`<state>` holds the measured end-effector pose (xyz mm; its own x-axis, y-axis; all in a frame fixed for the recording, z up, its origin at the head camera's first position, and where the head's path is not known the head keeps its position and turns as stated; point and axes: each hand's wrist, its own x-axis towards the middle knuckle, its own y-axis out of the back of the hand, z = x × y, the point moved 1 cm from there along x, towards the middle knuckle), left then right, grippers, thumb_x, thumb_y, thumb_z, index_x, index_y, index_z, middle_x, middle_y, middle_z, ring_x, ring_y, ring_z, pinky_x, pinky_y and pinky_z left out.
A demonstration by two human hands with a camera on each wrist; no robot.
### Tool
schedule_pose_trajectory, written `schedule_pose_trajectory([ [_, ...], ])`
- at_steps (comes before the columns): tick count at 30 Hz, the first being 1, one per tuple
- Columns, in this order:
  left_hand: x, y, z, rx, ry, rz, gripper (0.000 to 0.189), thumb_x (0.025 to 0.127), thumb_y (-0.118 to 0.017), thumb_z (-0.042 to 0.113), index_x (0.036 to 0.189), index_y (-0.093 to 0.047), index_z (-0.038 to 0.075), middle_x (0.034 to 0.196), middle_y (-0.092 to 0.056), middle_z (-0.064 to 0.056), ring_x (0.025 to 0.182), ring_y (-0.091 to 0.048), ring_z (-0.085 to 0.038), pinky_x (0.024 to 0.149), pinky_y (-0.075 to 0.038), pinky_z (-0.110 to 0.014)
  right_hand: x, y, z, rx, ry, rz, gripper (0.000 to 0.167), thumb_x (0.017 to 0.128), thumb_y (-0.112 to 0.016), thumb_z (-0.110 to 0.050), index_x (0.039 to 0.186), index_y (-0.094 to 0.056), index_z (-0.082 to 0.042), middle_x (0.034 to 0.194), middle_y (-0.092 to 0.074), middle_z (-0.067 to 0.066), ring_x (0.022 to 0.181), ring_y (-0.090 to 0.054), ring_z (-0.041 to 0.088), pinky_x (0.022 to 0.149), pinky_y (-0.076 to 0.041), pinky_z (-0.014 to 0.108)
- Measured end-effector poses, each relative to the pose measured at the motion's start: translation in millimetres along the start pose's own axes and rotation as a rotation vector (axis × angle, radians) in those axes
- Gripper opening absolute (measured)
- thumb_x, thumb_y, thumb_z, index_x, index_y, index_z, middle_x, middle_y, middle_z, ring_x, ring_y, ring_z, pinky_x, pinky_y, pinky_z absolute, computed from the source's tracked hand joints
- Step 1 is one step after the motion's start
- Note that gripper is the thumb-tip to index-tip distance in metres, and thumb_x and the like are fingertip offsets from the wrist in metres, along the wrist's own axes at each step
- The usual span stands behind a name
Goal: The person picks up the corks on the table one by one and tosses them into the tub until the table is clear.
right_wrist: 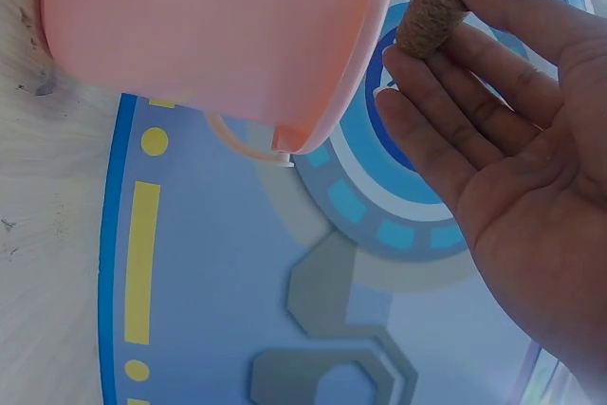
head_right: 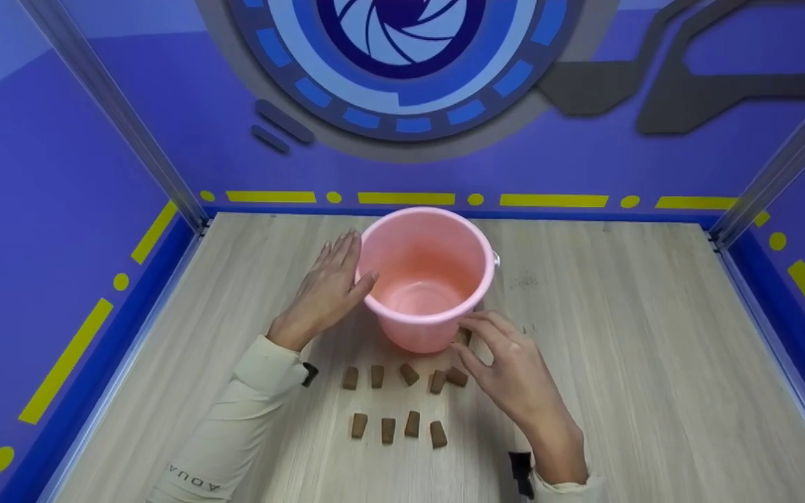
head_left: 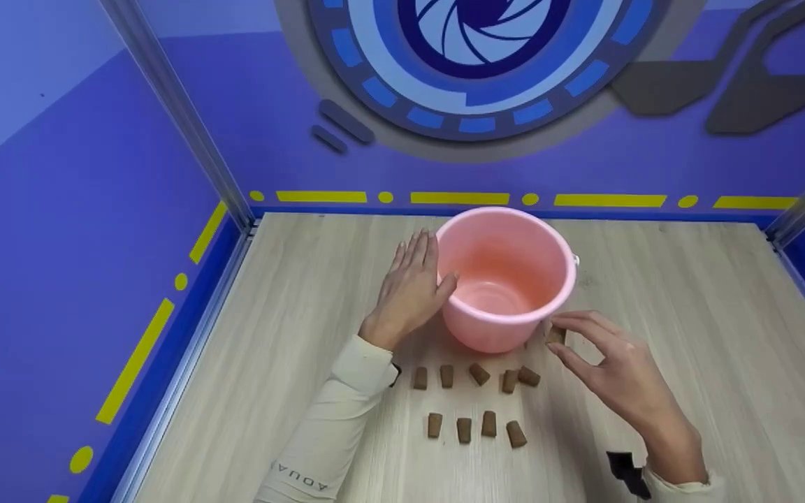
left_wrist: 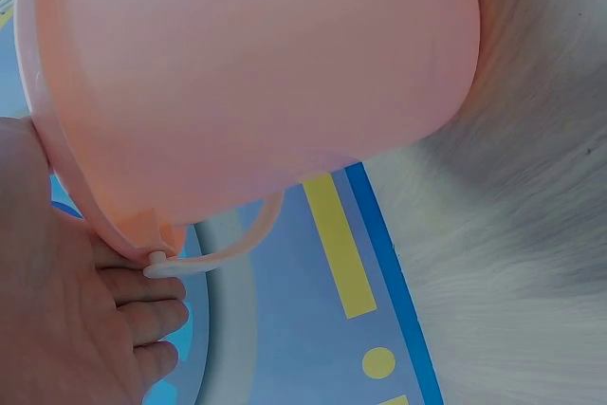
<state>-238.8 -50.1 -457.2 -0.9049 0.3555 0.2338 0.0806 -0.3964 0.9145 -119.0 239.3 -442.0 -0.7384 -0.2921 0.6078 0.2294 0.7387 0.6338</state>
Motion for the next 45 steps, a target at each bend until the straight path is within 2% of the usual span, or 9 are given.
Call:
schedule_pose_trajectory([
  [9,-0.2,-0.2,-0.3,0.009,-0.005,0.007,0.074,0.111,-0.049,0.040,0.161,-0.030,-0.011,0.167,-0.030,-0.029,0.157,-0.026,-0.041,0.129,-0.017,-0.052,8.9,3.6,3.6,0.020,-0.005,0.008,0.045,0.078,-0.091,0.008,0.119,-0.079,-0.005,0.118,-0.076,0.000,0.108,-0.073,0.023,0.099,-0.046,0.010],
  [20,0.1,-0.7,-0.4,0.022,-0.002,0.000,0.074,0.111,-0.049,0.040,0.161,-0.030,-0.011,0.167,-0.030,-0.029,0.157,-0.026,-0.040,0.129,-0.015,-0.050,19.3,3.4,10.1,0.045,0.002,0.037,0.046,0.077,-0.091,0.008,0.119,-0.079,-0.005,0.116,-0.076,0.002,0.111,-0.071,0.015,0.102,-0.046,0.012],
  [26,-0.1,-1.5,-0.4,0.022,0.000,0.000,0.074,0.111,-0.048,0.040,0.161,-0.030,-0.011,0.168,-0.029,-0.029,0.158,-0.025,-0.040,0.129,-0.016,-0.051,25.4,2.4,13.2,0.047,0.000,0.045,0.044,0.078,-0.090,0.007,0.119,-0.079,-0.006,0.116,-0.077,0.000,0.110,-0.071,0.018,0.102,-0.046,0.013],
  [33,0.6,-0.7,1.5,-0.001,0.011,-0.008,0.073,0.111,-0.049,0.039,0.162,-0.028,-0.010,0.169,-0.028,-0.027,0.159,-0.023,-0.038,0.130,-0.012,-0.049,32.5,0.8,16.1,0.030,0.011,0.051,0.043,0.077,-0.091,0.008,0.117,-0.079,-0.002,0.114,-0.077,0.003,0.106,-0.073,0.025,0.100,-0.046,0.011],
  [45,0.9,-2.3,0.0,-0.002,0.020,-0.008,0.074,0.111,-0.047,0.039,0.162,-0.027,-0.010,0.170,-0.026,-0.026,0.159,-0.021,-0.037,0.130,-0.010,-0.047,43.8,-9.3,26.2,0.043,-0.010,0.070,0.039,0.078,-0.088,0.013,0.113,-0.078,0.002,0.110,-0.077,0.006,0.102,-0.071,0.025,0.101,-0.045,0.012],
])
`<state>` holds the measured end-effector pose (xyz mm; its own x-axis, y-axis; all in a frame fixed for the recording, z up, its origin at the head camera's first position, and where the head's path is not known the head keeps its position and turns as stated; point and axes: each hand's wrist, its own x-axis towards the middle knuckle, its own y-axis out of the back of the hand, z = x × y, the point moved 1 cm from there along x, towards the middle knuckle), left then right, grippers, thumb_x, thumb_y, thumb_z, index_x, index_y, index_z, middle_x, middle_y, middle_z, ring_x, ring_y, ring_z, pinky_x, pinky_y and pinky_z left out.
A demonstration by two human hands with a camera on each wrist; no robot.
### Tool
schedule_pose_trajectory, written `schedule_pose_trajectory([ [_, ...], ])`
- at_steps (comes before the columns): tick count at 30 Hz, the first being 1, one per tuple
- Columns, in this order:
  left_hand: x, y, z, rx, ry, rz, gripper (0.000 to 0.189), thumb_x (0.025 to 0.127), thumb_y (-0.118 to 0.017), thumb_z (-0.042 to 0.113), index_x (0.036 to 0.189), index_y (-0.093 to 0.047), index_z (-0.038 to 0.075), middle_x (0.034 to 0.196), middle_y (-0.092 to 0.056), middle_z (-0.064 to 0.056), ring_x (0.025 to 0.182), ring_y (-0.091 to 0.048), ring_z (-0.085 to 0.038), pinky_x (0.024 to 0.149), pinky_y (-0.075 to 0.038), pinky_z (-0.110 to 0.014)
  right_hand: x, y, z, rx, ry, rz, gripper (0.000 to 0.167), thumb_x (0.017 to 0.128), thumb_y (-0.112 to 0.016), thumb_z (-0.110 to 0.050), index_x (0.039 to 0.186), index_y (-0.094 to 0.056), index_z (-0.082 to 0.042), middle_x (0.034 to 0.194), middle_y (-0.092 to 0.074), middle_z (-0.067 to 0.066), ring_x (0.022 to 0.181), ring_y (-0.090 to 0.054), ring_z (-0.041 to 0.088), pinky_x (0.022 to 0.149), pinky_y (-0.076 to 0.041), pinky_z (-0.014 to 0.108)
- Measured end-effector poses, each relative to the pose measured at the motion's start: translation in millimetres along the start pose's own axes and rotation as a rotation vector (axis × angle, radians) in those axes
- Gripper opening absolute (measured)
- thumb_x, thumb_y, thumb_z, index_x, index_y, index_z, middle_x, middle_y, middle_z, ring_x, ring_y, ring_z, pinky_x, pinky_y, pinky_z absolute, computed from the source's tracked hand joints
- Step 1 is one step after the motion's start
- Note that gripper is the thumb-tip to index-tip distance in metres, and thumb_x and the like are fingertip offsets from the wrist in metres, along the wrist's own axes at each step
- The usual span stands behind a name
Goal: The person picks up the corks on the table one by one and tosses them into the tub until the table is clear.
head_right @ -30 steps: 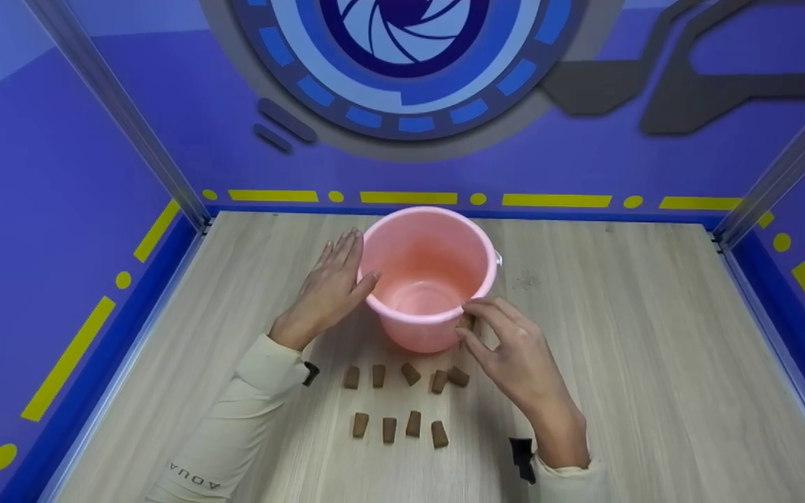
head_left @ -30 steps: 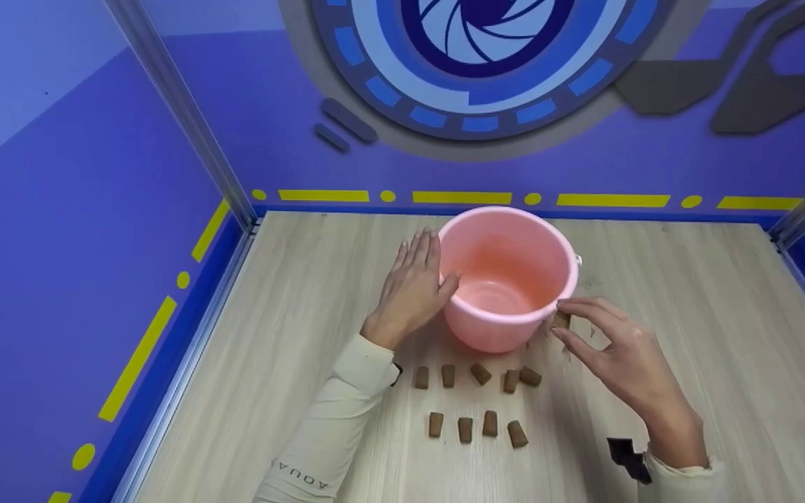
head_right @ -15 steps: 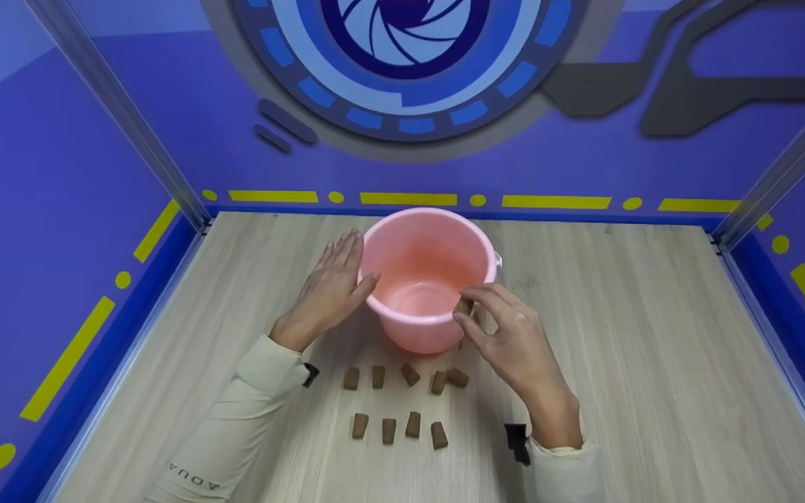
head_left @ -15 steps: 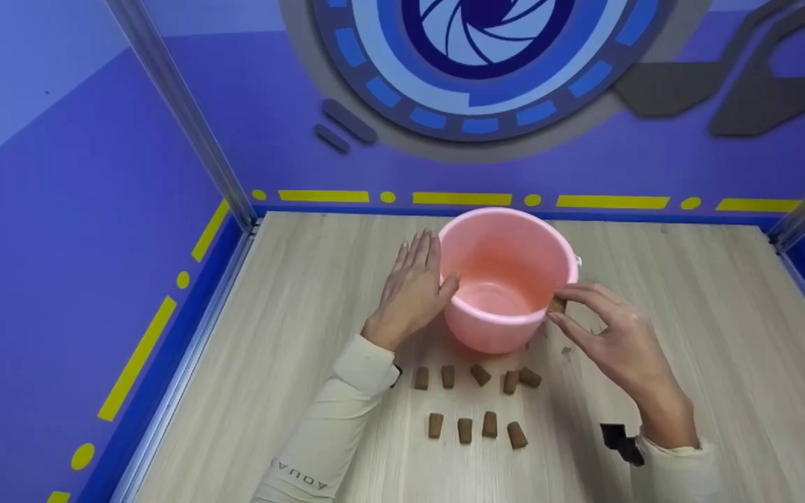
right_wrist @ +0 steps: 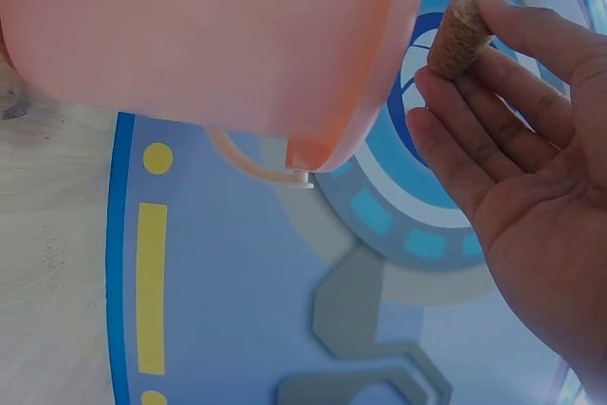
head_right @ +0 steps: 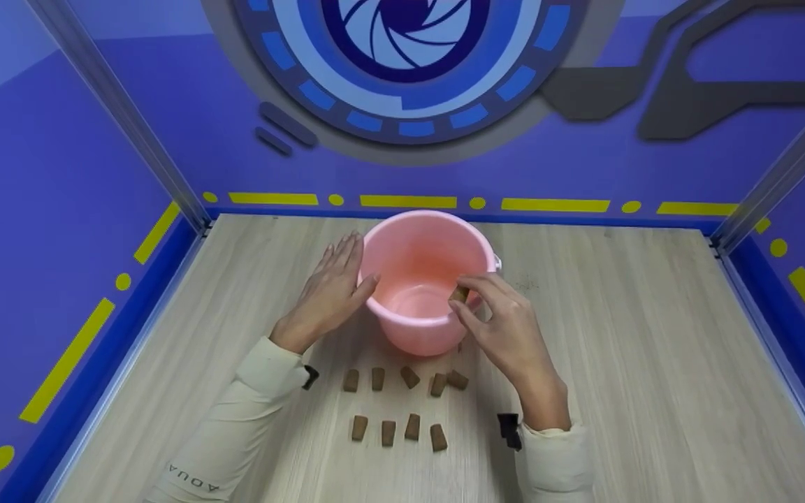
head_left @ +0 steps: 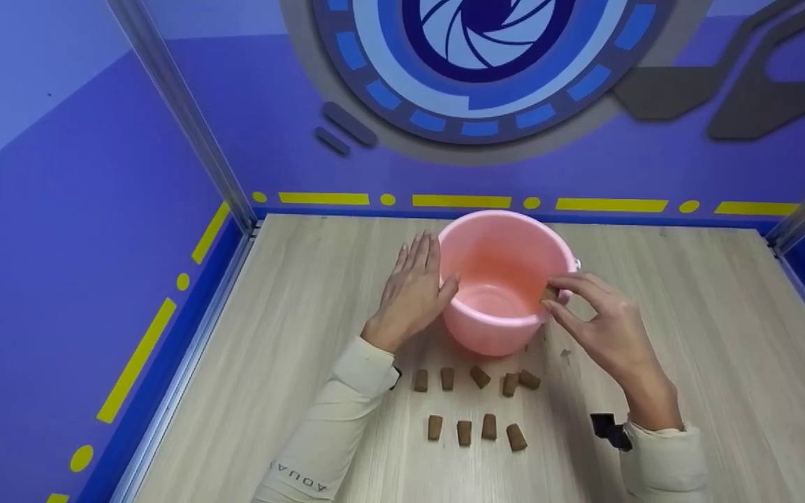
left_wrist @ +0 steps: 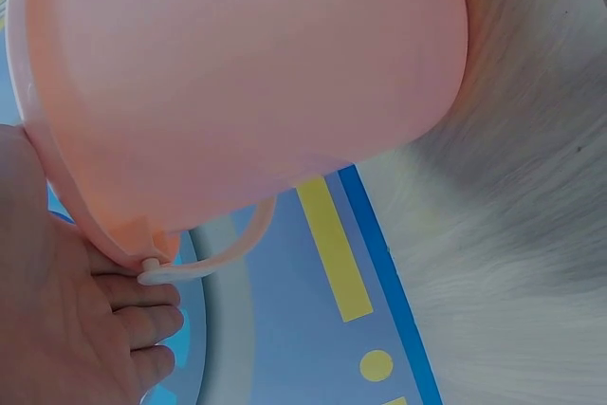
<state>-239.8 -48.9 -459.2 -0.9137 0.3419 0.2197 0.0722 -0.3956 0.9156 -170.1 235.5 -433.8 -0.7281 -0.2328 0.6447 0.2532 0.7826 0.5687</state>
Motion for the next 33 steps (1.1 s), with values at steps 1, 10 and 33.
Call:
schedule_pose_trajectory([
  [1,-0.1,0.2,0.2,-0.002,0.001,0.000,0.074,0.111,-0.047,0.039,0.162,-0.027,-0.010,0.170,-0.026,-0.026,0.159,-0.021,-0.037,0.130,-0.010,-0.047,0.7,-0.9,0.7,0.000,0.003,0.001,0.038,0.078,-0.088,0.013,0.113,-0.078,0.002,0.110,-0.077,0.007,0.101,-0.071,0.026,0.101,-0.045,0.012],
  [10,-0.7,1.0,0.6,0.004,-0.008,0.005,0.073,0.111,-0.048,0.039,0.162,-0.028,-0.010,0.169,-0.028,-0.027,0.158,-0.024,-0.039,0.130,-0.011,-0.048,4.9,-7.8,5.2,-0.011,0.003,-0.019,0.038,0.079,-0.088,0.011,0.113,-0.078,0.000,0.105,-0.076,0.008,0.086,-0.069,0.027,0.083,-0.047,0.009],
  [33,-1.6,0.6,-1.2,0.007,-0.027,0.017,0.073,0.110,-0.048,0.038,0.161,-0.029,-0.012,0.168,-0.029,-0.028,0.157,-0.026,-0.040,0.129,-0.017,-0.051,9.4,-20.4,8.6,-0.013,-0.008,-0.057,0.036,0.080,-0.088,0.010,0.113,-0.078,-0.001,0.107,-0.076,0.005,0.088,-0.065,0.016,0.074,-0.051,0.020],
])
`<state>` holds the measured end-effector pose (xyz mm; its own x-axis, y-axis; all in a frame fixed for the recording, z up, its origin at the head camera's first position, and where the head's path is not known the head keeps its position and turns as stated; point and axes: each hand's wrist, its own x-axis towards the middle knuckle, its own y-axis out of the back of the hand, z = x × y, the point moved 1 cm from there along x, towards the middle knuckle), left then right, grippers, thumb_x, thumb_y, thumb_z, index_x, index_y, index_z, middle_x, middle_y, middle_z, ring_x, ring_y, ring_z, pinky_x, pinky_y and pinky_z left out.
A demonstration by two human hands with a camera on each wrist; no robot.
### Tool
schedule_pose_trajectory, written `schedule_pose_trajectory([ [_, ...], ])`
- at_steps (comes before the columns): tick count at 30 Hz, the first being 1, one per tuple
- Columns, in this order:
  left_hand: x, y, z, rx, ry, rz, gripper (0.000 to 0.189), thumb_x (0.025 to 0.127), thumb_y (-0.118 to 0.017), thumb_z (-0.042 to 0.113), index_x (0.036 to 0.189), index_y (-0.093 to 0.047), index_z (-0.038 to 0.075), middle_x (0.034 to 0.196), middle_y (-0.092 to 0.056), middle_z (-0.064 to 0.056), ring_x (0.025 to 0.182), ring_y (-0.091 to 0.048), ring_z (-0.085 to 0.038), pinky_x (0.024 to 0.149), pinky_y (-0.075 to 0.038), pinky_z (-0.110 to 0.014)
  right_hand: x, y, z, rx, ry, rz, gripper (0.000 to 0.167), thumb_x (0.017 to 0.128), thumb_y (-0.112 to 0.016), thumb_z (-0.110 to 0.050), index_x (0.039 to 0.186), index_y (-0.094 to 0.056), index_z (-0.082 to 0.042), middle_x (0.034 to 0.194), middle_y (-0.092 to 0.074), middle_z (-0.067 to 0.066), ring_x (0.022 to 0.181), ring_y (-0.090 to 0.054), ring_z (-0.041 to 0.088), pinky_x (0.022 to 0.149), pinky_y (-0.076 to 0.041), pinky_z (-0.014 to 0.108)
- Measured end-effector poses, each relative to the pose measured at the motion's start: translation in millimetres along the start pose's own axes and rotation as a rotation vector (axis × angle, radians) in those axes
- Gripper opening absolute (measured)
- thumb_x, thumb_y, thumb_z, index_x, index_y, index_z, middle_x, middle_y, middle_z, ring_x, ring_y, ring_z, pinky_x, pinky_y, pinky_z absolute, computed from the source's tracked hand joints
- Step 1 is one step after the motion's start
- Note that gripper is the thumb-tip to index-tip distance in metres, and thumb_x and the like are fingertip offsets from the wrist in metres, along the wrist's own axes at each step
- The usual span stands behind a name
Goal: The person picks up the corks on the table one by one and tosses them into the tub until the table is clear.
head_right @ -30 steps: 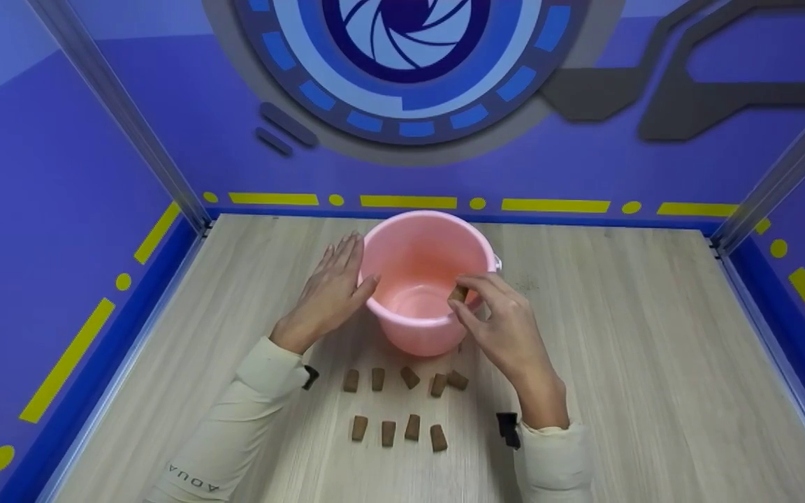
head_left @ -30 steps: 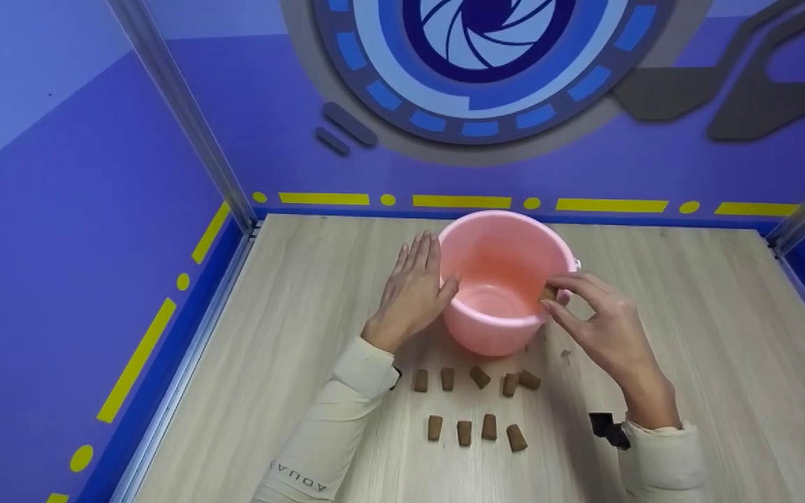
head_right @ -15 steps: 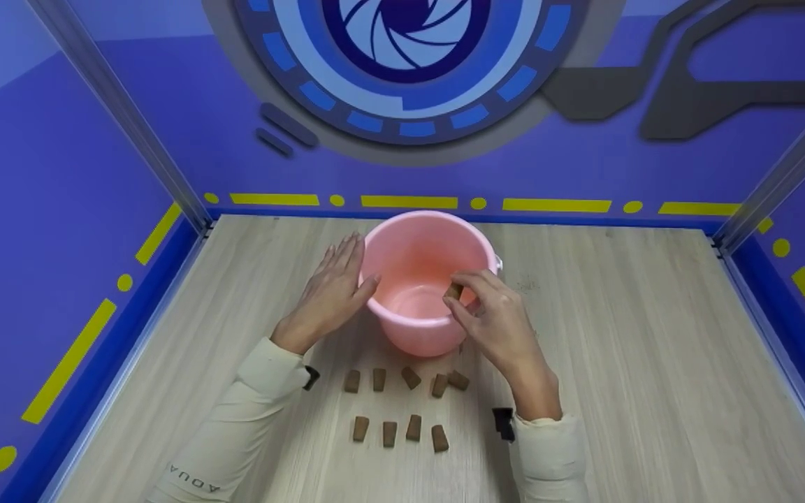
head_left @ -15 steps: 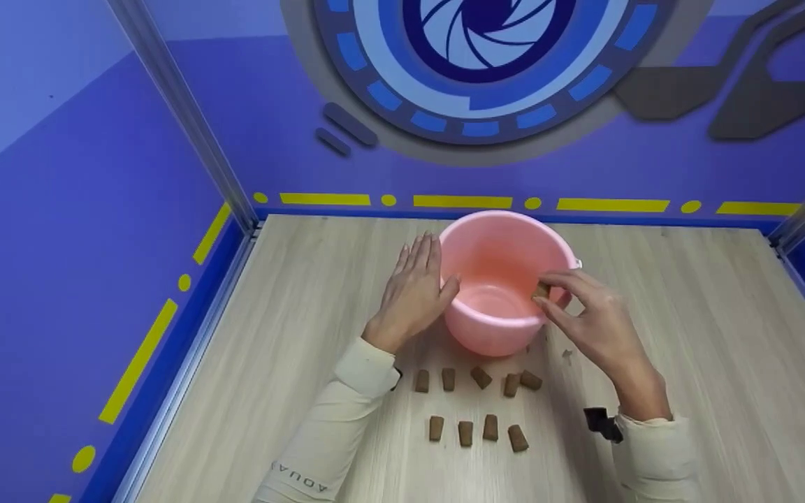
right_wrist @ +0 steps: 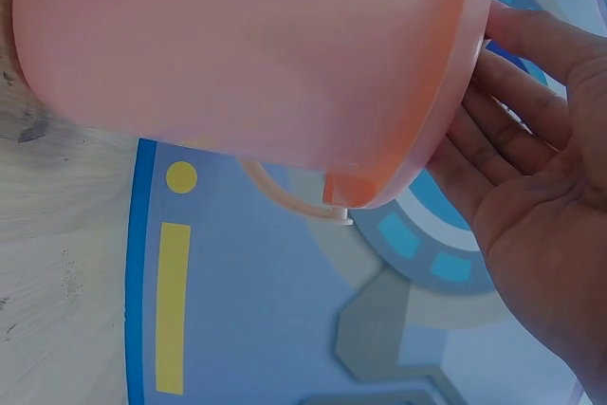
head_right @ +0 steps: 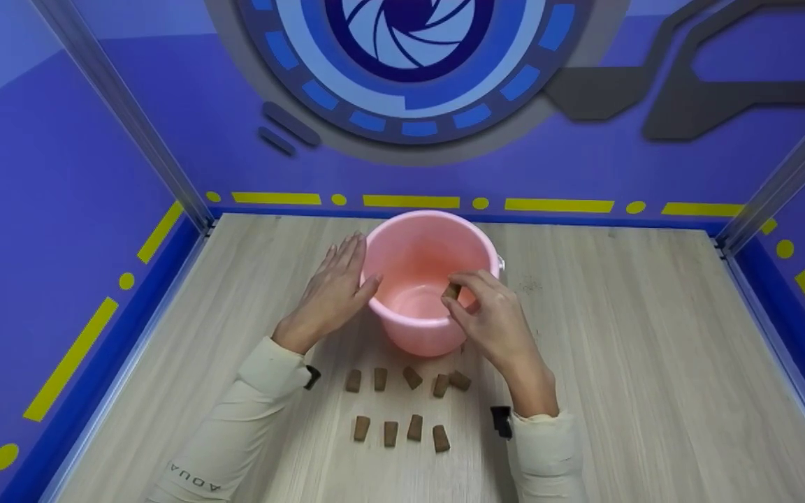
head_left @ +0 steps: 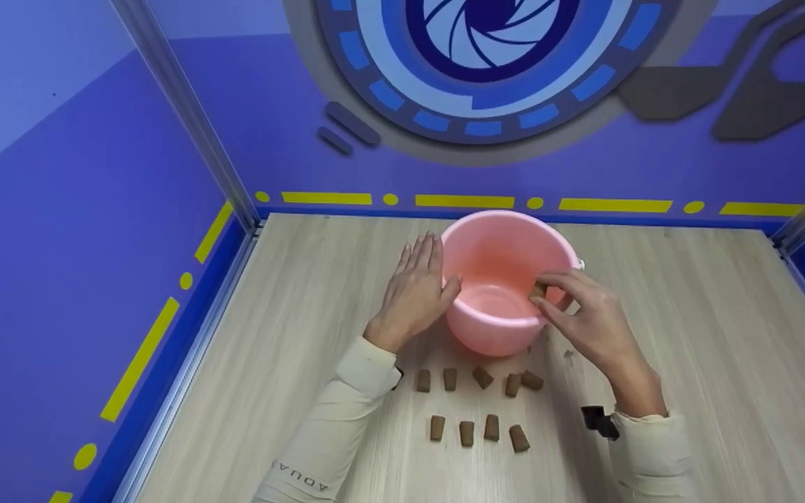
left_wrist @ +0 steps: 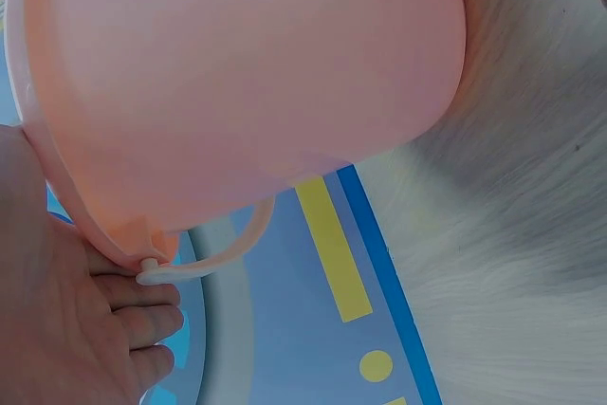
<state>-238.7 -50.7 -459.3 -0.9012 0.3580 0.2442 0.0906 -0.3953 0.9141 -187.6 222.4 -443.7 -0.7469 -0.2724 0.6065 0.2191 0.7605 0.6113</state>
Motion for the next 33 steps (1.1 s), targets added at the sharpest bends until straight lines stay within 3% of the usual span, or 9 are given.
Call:
schedule_pose_trajectory([
  [16,0.9,-0.3,0.0,-0.005,0.006,-0.011,0.073,0.111,-0.048,0.039,0.161,-0.029,-0.011,0.169,-0.028,-0.028,0.159,-0.022,-0.038,0.129,-0.015,-0.051,-0.9,-1.5,1.4,0.004,-0.013,0.000,0.037,0.081,-0.089,0.007,0.115,-0.077,-0.001,0.107,-0.075,0.008,0.077,-0.063,0.017,0.070,-0.048,0.014],
  [25,0.7,0.5,0.7,0.002,0.009,-0.011,0.073,0.111,-0.048,0.039,0.161,-0.030,-0.011,0.169,-0.028,-0.028,0.158,-0.023,-0.038,0.129,-0.015,-0.051,-1.6,-1.4,2.8,-0.008,-0.011,0.006,0.040,0.079,-0.090,0.008,0.116,-0.077,0.001,0.110,-0.076,0.012,0.070,-0.061,0.012,0.067,-0.051,0.024],
  [33,0.3,-0.2,0.6,0.002,0.012,-0.010,0.073,0.111,-0.048,0.038,0.162,-0.028,-0.011,0.169,-0.027,-0.027,0.159,-0.021,-0.038,0.130,-0.013,-0.049,-2.2,-0.2,1.7,0.014,0.013,0.021,0.041,0.078,-0.089,0.009,0.117,-0.077,0.002,0.110,-0.076,0.013,0.071,-0.062,0.016,0.072,-0.045,0.013],
])
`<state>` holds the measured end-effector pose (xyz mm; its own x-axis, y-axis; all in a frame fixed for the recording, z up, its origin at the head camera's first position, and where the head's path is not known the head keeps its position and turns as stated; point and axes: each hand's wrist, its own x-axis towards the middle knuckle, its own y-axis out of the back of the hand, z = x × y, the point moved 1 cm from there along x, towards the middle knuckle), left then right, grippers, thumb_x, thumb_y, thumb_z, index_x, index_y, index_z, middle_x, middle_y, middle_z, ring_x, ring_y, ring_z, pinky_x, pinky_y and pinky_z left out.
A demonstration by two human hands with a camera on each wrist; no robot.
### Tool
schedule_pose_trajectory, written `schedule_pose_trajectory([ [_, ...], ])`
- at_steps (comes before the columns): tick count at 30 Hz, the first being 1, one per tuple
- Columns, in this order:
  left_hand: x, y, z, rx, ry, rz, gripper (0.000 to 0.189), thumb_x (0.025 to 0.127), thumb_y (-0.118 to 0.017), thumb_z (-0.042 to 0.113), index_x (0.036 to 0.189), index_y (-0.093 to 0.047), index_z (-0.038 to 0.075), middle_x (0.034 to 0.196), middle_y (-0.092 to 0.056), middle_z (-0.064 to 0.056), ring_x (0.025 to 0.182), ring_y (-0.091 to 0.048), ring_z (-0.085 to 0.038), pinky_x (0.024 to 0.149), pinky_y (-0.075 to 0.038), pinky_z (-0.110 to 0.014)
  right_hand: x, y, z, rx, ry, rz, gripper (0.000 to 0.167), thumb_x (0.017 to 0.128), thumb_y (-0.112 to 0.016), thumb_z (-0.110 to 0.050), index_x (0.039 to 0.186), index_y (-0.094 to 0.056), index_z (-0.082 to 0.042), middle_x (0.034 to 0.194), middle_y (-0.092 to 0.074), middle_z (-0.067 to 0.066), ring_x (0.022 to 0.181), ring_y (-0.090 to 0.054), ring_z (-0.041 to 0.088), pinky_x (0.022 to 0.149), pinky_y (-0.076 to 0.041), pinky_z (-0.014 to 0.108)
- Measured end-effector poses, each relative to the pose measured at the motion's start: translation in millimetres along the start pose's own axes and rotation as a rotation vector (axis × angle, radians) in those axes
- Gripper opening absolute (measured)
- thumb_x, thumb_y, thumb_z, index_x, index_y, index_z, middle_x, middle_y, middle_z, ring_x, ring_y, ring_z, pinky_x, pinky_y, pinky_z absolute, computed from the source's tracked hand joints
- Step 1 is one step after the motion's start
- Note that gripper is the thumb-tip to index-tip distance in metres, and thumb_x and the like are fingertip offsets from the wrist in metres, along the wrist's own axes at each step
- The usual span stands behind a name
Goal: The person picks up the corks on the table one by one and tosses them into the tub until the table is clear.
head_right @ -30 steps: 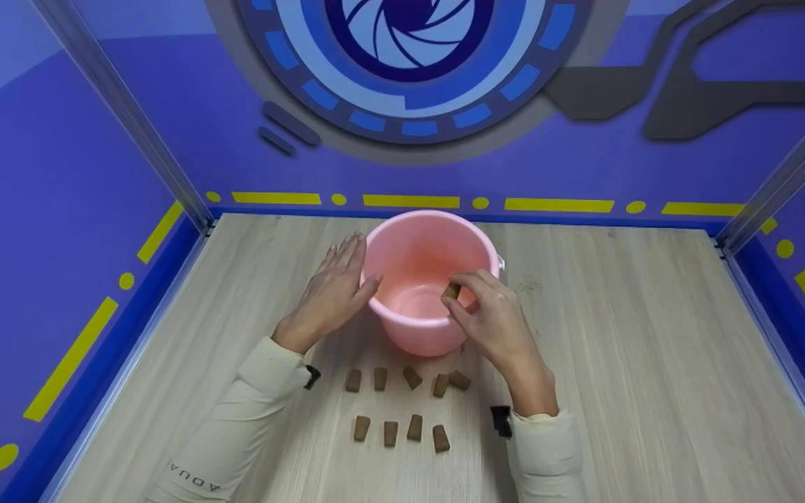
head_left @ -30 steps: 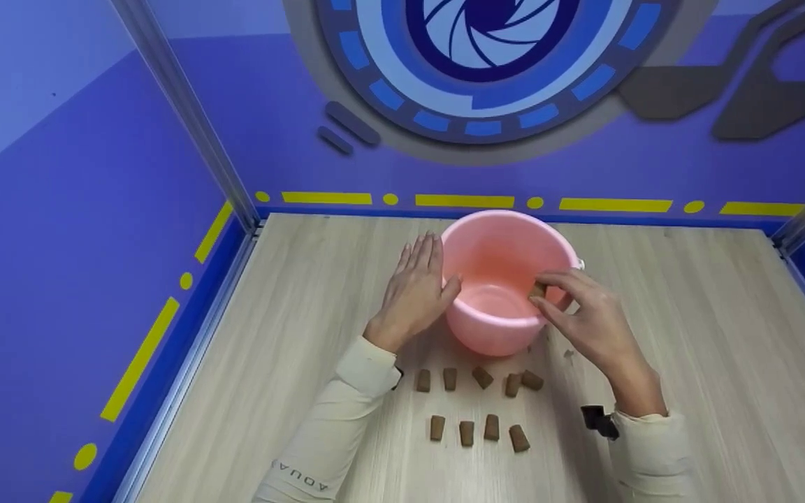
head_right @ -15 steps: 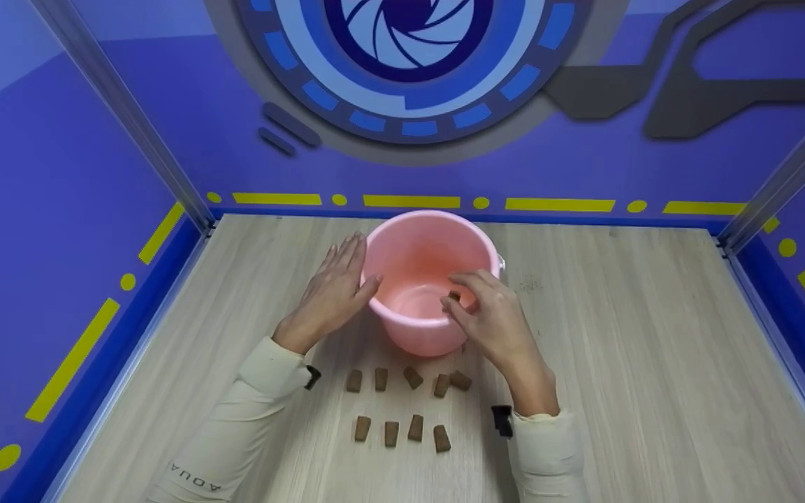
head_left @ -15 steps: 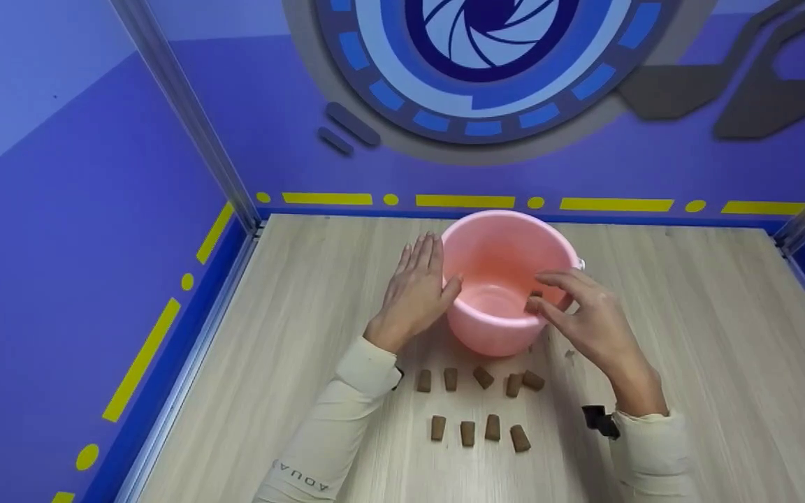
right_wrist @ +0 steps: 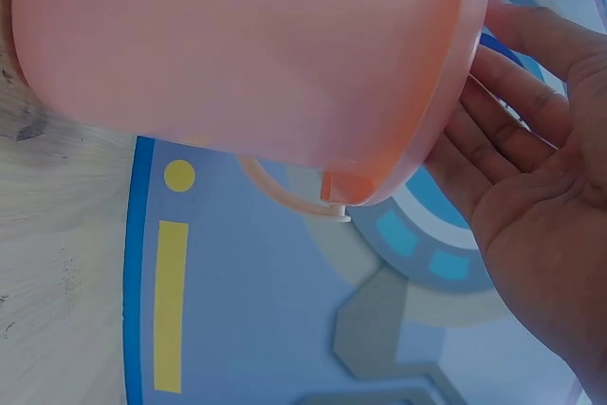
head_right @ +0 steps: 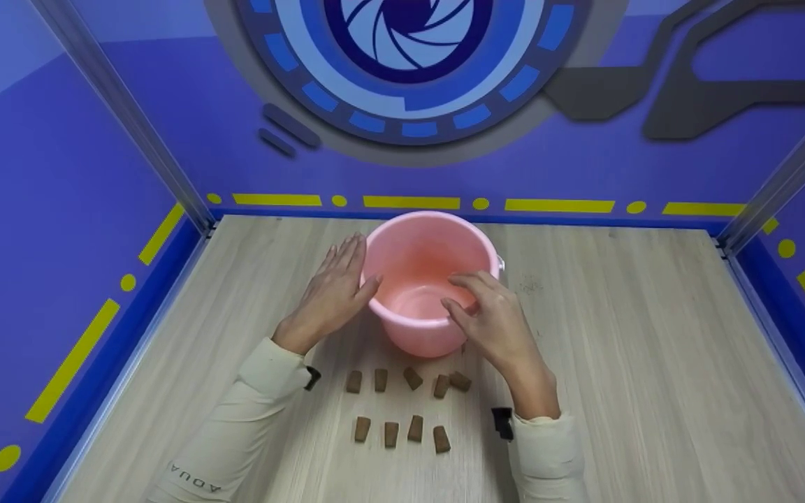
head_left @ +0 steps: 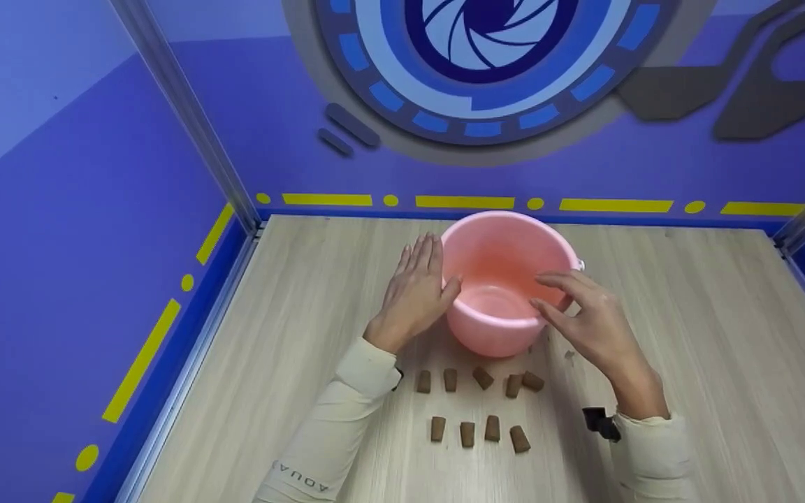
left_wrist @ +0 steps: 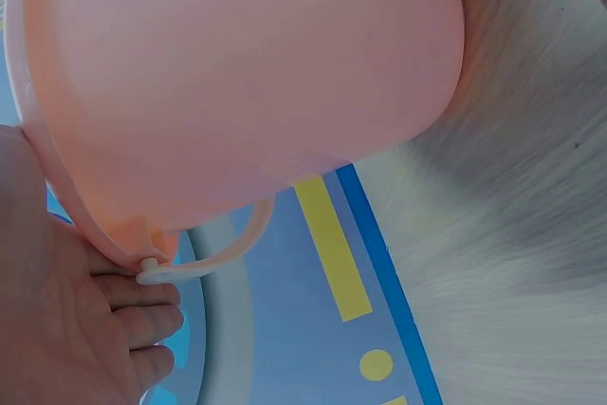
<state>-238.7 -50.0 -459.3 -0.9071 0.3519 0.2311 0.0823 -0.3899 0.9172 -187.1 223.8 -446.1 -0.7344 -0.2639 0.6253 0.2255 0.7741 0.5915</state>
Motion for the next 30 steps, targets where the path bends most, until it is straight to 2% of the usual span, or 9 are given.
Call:
schedule_pose_trajectory([
  [8,0.7,-0.9,0.0,-0.010,0.010,-0.006,0.073,0.111,-0.049,0.038,0.162,-0.028,-0.010,0.169,-0.028,-0.027,0.159,-0.023,-0.037,0.130,-0.010,-0.047,-5.1,3.5,-2.8,0.005,0.000,0.015,0.042,0.078,-0.089,0.010,0.117,-0.077,0.002,0.109,-0.075,0.012,0.077,-0.064,0.023,0.073,-0.044,0.011],
  [15,0.7,-0.6,0.0,0.007,0.003,-0.002,0.074,0.111,-0.048,0.040,0.162,-0.028,-0.010,0.169,-0.028,-0.027,0.158,-0.024,-0.038,0.130,-0.013,-0.049,-10.2,6.5,-6.3,0.003,0.020,0.041,0.043,0.077,-0.090,0.010,0.117,-0.077,0.001,0.102,-0.074,0.008,0.082,-0.065,0.022,0.090,-0.043,0.011],
  [22,0.7,-0.7,0.0,0.006,-0.001,0.002,0.074,0.111,-0.050,0.039,0.161,-0.028,-0.011,0.168,-0.028,-0.028,0.158,-0.024,-0.038,0.129,-0.015,-0.050,-14.7,9.8,-10.2,0.018,0.030,0.062,0.045,0.075,-0.090,0.011,0.117,-0.078,-0.001,0.101,-0.074,0.005,0.086,-0.066,0.024,0.098,-0.043,0.011],
  [30,0.8,-0.6,0.6,0.010,0.001,0.002,0.075,0.111,-0.048,0.041,0.162,-0.028,-0.011,0.169,-0.028,-0.028,0.158,-0.023,-0.038,0.129,-0.015,-0.050,-20.1,12.7,-11.8,0.005,0.027,0.059,0.045,0.075,-0.090,0.012,0.117,-0.077,0.002,0.103,-0.075,0.006,0.100,-0.070,0.028,0.105,-0.042,0.012],
])
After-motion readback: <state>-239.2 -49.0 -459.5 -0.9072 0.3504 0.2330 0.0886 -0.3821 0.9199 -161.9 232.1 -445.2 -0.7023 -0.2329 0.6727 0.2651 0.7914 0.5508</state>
